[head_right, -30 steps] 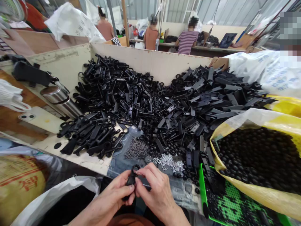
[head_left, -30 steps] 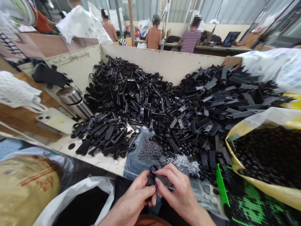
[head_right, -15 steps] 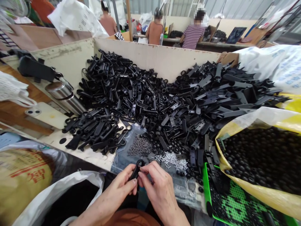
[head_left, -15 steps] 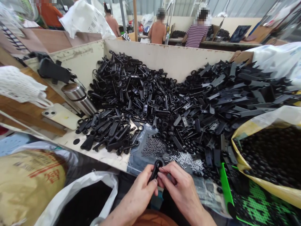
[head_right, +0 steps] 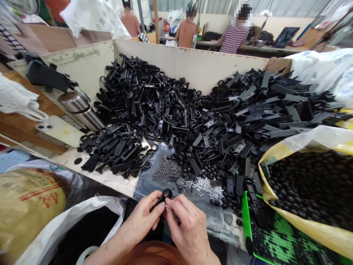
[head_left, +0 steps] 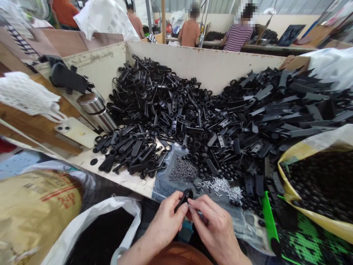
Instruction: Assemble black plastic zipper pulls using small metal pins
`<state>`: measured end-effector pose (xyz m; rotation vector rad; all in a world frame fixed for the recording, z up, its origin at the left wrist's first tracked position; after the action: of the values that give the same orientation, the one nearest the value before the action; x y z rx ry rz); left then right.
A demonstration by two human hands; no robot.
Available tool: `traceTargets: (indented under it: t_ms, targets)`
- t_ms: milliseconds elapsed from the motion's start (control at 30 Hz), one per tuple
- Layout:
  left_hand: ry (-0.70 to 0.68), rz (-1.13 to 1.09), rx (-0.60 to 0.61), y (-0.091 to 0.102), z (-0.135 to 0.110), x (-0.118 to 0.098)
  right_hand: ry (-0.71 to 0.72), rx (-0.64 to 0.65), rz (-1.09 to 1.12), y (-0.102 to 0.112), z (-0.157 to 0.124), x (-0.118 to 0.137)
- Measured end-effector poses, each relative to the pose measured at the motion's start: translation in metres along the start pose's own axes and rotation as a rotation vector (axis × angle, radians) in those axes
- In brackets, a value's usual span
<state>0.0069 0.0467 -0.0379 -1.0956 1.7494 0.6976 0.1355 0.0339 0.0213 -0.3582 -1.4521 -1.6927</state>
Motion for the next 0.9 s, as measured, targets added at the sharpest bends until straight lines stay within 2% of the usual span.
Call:
traceTargets:
  t_ms: [167,300,433,567,700,900]
  targets:
    - [-0.066,0.154,-0.087,0.007,0.002,-0.013,0.017,0.054,-0.104,-0.005,-0.003,0.000]
    - [-0.071,0.183,-0.120,0.009,0.002,-0.012,-0.022,0.080,-0.098,-0.012,-0.006,-0.004]
    - [-0.090,0.015,-0.137,0.012,0.006,-0.001,-0.069,0.114,0.031,-0.013,-0.006,-0.005]
    - [-0.002,-0.234,-0.079,0.011,0.011,0.012,-0.092,0.121,0.182,0.000,-0.006,-0.005]
    - [0.021,-0.322,-0.070,0.011,0.012,0.015,-0.031,0.153,0.098,0.004,-0.012,-0.011]
    - [-0.011,-0.323,-0.081,0.012,0.013,0.021,-0.027,0.196,-0.101,-0.009,-0.017,-0.021]
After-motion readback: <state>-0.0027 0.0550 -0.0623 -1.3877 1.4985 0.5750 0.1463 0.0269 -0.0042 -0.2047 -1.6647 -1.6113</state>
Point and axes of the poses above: each hand's wrist, its own z-axis towards the middle knuckle, its own y-axis out of the back of the hand, x = y × z, the point moved 7 cm from there along z, towards the middle knuckle, and after that the axes turned 5 degrees about x, right-handed, at the moved point
